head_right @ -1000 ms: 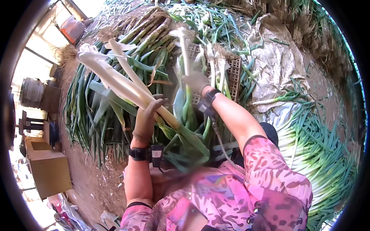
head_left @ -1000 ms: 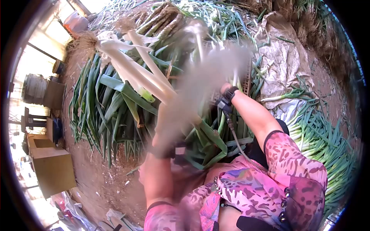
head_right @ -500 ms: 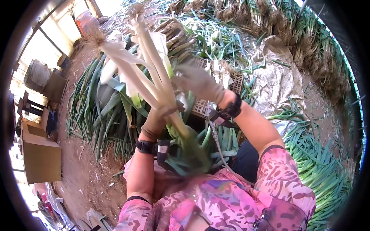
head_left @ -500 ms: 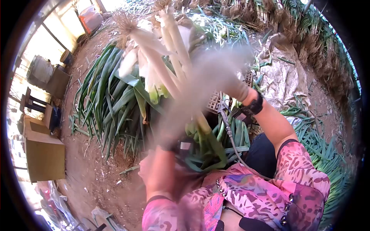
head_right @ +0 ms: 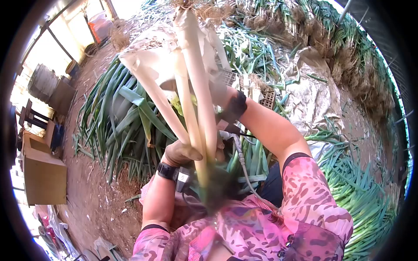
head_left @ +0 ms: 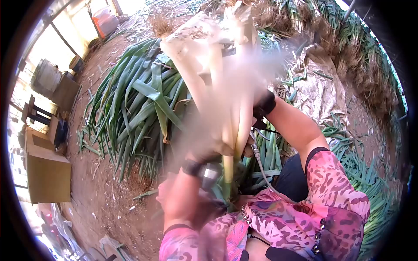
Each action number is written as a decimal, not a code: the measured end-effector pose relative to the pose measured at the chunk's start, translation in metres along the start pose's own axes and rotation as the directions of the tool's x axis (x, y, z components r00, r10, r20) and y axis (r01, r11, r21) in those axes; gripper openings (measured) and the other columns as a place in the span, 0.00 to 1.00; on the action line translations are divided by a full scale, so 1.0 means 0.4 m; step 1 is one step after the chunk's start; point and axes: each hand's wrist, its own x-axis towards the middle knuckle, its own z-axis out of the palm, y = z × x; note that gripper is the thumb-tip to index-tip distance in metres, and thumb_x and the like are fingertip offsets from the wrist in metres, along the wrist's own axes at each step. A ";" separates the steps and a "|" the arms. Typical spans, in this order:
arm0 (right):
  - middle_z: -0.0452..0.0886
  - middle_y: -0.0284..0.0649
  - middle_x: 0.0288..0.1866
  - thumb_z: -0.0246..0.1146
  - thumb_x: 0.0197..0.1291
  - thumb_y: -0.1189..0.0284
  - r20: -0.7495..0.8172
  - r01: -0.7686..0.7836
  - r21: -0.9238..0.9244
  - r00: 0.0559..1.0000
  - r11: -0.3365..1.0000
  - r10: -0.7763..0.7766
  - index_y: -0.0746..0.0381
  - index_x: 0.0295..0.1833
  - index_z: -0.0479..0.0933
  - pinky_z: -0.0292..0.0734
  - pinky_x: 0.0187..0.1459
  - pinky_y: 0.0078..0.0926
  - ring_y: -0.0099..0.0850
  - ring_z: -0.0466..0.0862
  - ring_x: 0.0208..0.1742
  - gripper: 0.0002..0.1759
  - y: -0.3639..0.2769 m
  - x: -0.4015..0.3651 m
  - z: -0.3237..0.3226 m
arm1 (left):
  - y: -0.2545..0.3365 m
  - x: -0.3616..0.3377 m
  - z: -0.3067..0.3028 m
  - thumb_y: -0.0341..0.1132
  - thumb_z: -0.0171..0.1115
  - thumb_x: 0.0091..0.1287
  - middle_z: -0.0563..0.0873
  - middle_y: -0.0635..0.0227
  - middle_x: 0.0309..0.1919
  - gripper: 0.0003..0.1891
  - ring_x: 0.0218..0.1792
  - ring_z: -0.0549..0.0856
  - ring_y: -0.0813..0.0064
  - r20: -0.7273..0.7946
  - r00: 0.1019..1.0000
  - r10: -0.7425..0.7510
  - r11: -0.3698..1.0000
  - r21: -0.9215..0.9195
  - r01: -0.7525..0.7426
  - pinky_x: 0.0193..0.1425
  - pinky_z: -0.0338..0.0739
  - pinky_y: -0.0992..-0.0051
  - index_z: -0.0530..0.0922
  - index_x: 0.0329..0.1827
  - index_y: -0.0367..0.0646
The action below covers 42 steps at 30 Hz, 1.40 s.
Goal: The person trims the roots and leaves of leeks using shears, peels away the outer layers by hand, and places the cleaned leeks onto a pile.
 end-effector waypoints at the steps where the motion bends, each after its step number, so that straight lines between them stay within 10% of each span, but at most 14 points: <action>1: 0.83 0.42 0.52 0.68 0.65 0.65 0.015 -0.007 -0.008 1.000 1.000 0.008 0.67 0.59 0.77 0.82 0.52 0.27 0.31 0.85 0.50 0.22 0.008 0.013 -0.002 | -0.004 -0.002 -0.002 0.34 0.77 0.49 0.85 0.50 0.54 0.39 0.51 0.88 0.53 0.013 1.000 0.000 1.000 -0.003 0.000 0.59 0.83 0.59 0.73 0.66 0.30; 11: 0.84 0.40 0.50 0.62 0.69 0.69 -0.102 -0.286 -0.206 0.957 0.936 0.270 0.66 0.58 0.76 0.83 0.51 0.26 0.29 0.85 0.48 0.16 0.322 0.114 -0.353 | -0.044 -0.003 -0.059 0.35 0.68 0.58 0.86 0.53 0.47 0.29 0.49 0.87 0.57 -0.009 0.994 -0.112 0.970 -0.219 0.107 0.61 0.81 0.59 0.76 0.62 0.31; 15: 0.84 0.39 0.49 0.59 0.71 0.70 -0.229 -0.449 -0.266 0.889 0.853 0.397 0.65 0.57 0.76 0.83 0.50 0.26 0.28 0.85 0.48 0.14 0.443 0.084 -0.609 | -0.112 -0.026 -0.112 0.32 0.61 0.65 0.86 0.54 0.52 0.26 0.53 0.86 0.60 -0.278 0.939 -0.203 0.940 0.214 0.266 0.65 0.80 0.63 0.73 0.66 0.28; 20: 0.84 0.38 0.48 0.56 0.73 0.72 -0.316 -0.540 -0.346 0.837 0.767 0.447 0.64 0.57 0.76 0.84 0.50 0.25 0.26 0.85 0.47 0.12 0.494 0.039 -0.814 | -0.093 -0.016 -0.124 0.32 0.61 0.65 0.85 0.54 0.53 0.27 0.54 0.85 0.60 -0.238 0.947 -0.215 0.971 0.048 0.232 0.65 0.80 0.63 0.73 0.66 0.29; 25: 0.81 0.32 0.41 0.62 0.69 0.75 0.279 -0.099 0.125 0.958 0.987 0.061 0.61 0.50 0.79 0.84 0.44 0.22 0.26 0.82 0.40 0.07 0.357 -0.019 -0.666 | -0.087 0.004 -0.122 0.33 0.61 0.64 0.84 0.54 0.53 0.28 0.54 0.84 0.59 -0.192 0.954 -0.232 0.972 -0.022 0.232 0.65 0.79 0.62 0.72 0.67 0.29; 29: 0.81 0.33 0.29 0.66 0.64 0.71 0.495 0.520 -0.441 0.821 0.732 -0.285 0.56 0.38 0.80 0.82 0.33 0.20 0.23 0.80 0.29 0.02 0.240 -0.039 -0.332 | -0.098 0.026 -0.113 0.33 0.61 0.64 0.83 0.54 0.53 0.28 0.55 0.84 0.59 -0.157 0.956 -0.246 0.969 -0.069 0.238 0.65 0.79 0.61 0.72 0.67 0.29; 32: 0.85 0.41 0.30 0.64 0.65 0.70 0.418 0.206 -0.240 0.904 0.949 -0.090 0.57 0.40 0.84 0.83 0.34 0.27 0.31 0.85 0.30 0.05 0.216 -0.060 -0.224 | -0.102 0.035 -0.109 0.34 0.62 0.64 0.82 0.54 0.54 0.29 0.55 0.83 0.59 -0.155 0.959 -0.238 0.971 -0.073 0.229 0.65 0.79 0.61 0.71 0.67 0.30; 38: 0.89 0.40 0.34 0.59 0.70 0.74 -0.147 -0.278 -0.488 0.961 0.827 0.236 0.57 0.48 0.86 0.85 0.34 0.29 0.34 0.88 0.31 0.10 0.271 -0.024 -0.355 | -0.099 0.012 -0.122 0.34 0.63 0.64 0.84 0.55 0.52 0.26 0.54 0.84 0.59 -0.298 0.931 -0.211 0.971 0.046 0.235 0.63 0.79 0.61 0.74 0.65 0.31; 42: 0.88 0.40 0.51 0.62 0.71 0.66 0.050 0.049 -0.741 0.999 0.669 -0.018 0.56 0.62 0.80 0.86 0.54 0.28 0.30 0.87 0.49 0.17 0.249 0.017 -0.566 | -0.117 0.011 -0.125 0.34 0.62 0.66 0.86 0.57 0.47 0.21 0.50 0.86 0.62 -0.367 0.922 -0.120 0.964 0.181 0.197 0.59 0.81 0.64 0.77 0.59 0.31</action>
